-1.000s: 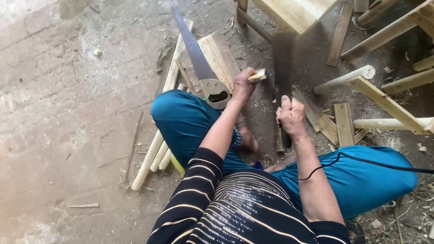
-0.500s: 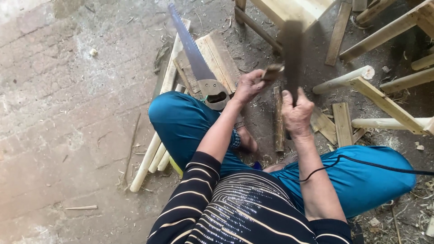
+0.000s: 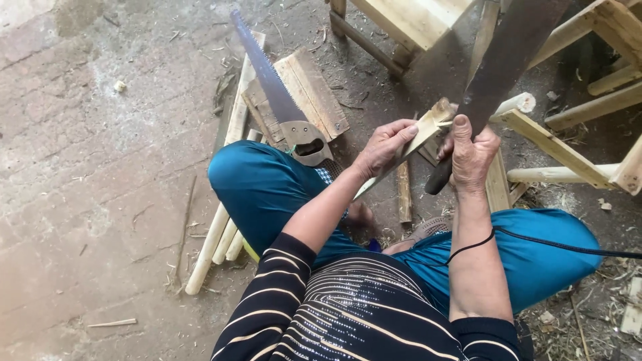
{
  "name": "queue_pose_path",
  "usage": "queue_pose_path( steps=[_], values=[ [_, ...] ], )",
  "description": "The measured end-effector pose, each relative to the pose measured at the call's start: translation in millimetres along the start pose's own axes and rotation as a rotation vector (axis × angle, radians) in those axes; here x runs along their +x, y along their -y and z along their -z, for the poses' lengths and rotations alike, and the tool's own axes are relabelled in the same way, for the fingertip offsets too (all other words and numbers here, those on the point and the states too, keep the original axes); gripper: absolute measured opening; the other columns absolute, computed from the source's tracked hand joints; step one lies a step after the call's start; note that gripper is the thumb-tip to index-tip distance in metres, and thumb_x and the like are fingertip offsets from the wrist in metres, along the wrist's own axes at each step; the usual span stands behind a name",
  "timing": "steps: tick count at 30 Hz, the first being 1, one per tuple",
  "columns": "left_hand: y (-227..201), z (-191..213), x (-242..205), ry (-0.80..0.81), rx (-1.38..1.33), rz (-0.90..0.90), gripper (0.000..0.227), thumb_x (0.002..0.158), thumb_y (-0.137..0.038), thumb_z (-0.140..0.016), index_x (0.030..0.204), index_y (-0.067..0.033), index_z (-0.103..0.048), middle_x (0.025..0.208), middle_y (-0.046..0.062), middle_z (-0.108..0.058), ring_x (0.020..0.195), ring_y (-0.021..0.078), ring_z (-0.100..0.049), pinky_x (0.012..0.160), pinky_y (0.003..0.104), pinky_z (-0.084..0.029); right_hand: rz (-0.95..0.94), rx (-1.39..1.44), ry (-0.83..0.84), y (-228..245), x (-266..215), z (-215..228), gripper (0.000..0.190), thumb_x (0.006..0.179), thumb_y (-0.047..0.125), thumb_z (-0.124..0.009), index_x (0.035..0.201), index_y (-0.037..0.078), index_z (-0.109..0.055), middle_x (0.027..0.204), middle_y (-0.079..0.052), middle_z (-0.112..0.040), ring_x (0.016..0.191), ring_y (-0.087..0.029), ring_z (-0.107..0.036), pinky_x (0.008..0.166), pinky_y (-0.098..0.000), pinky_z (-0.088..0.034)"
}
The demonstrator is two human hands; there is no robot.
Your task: Sawing wooden pieces to size and assembling them into a furniture frame using a hand saw and hammer.
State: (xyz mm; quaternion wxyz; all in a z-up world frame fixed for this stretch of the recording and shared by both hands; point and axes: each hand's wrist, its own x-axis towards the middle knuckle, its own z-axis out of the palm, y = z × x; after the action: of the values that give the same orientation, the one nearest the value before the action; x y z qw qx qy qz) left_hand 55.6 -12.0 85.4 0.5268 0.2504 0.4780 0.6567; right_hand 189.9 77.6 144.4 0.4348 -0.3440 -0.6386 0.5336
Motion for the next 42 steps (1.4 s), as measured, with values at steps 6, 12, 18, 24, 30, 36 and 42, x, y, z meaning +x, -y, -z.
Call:
queue_pose_path(
  steps=[6,12,18,24,30,36,42],
  values=[
    [0.9,-10.0,0.5,-0.051,-0.020,-0.006,0.019,0.104,-0.036,-0.067,0.112,-0.0234,-0.077,0.085,-0.007,-0.065,0.086,0.0025,-0.053,0.080,0.017,-0.045,-0.179,0.186,-0.072,-7.4,-1.0,0.8,0.047,0.109,0.023,-0.072,0.070,0.004,-0.056,0.047,-0.012,-0.049,0.036,-0.020,-0.054,0.034,-0.0296,-0.046],
    [0.0,-19.4,-4.1,-0.083,0.066,-0.019,0.053,0.070,-0.031,-0.097,0.116,-0.0146,-0.075,0.087,0.003,-0.060,0.084,0.0092,-0.058,0.079,0.023,-0.050,-0.388,0.324,-0.103,-5.1,1.7,7.2,0.025,0.100,0.015,-0.078,0.085,0.005,-0.061,0.066,-0.014,-0.058,0.043,-0.015,-0.056,0.035,-0.0300,-0.047],
    [4.6,-17.7,-7.3,-0.108,0.153,-0.009,0.060,0.060,-0.029,-0.102,0.114,-0.0172,-0.076,0.085,0.001,-0.065,0.081,0.0066,-0.060,0.073,0.018,-0.049,-0.551,0.486,-0.070,-4.2,-3.2,20.8,0.013,0.094,0.010,-0.074,0.088,0.007,-0.063,0.071,-0.012,-0.058,0.048,-0.013,-0.056,0.040,-0.0275,-0.049],
    [25.4,-16.6,2.6,-0.125,0.259,-0.213,0.067,0.060,-0.031,-0.102,0.120,-0.0178,-0.074,0.100,0.006,-0.066,0.097,0.0122,-0.059,0.091,0.026,-0.046,-0.593,0.547,-0.148,7.6,-7.3,14.1,0.024,0.099,0.029,-0.073,0.086,0.011,-0.063,0.072,-0.012,-0.064,0.047,-0.011,-0.056,0.040,-0.0237,-0.048],
    [37.1,-16.7,10.9,-0.239,0.441,-0.304,0.046,0.065,-0.040,-0.096,0.102,-0.0285,-0.071,0.090,-0.004,-0.062,0.088,0.0139,-0.063,0.081,0.027,-0.047,-0.443,0.345,-0.132,-9.3,-6.0,12.4,0.023,0.102,0.028,-0.074,0.090,0.011,-0.066,0.059,-0.011,-0.055,0.040,-0.017,-0.056,0.040,-0.0274,-0.049],
    [63.0,-2.0,26.8,-0.328,0.453,-0.374,0.022,0.078,-0.027,-0.086,0.095,-0.0283,-0.072,0.087,-0.004,-0.065,0.088,0.0172,-0.063,0.084,0.028,-0.049,-0.467,0.252,-0.124,-47.7,-10.8,-5.7,0.017,0.097,0.022,-0.080,0.090,0.010,-0.070,0.062,-0.012,-0.063,0.040,-0.014,-0.057,0.037,-0.0258,-0.049],
    [83.1,3.2,22.0,-0.326,0.336,-0.320,0.022,0.085,-0.013,-0.081,0.103,-0.0229,-0.075,0.096,0.003,-0.071,0.096,0.0174,-0.069,0.089,0.033,-0.053,-0.444,0.165,-0.133,-57.2,-13.3,-23.2,0.020,0.097,0.024,-0.081,0.093,0.006,-0.074,0.084,-0.013,-0.075,0.044,-0.011,-0.057,0.036,-0.0248,-0.050]
  ],
)
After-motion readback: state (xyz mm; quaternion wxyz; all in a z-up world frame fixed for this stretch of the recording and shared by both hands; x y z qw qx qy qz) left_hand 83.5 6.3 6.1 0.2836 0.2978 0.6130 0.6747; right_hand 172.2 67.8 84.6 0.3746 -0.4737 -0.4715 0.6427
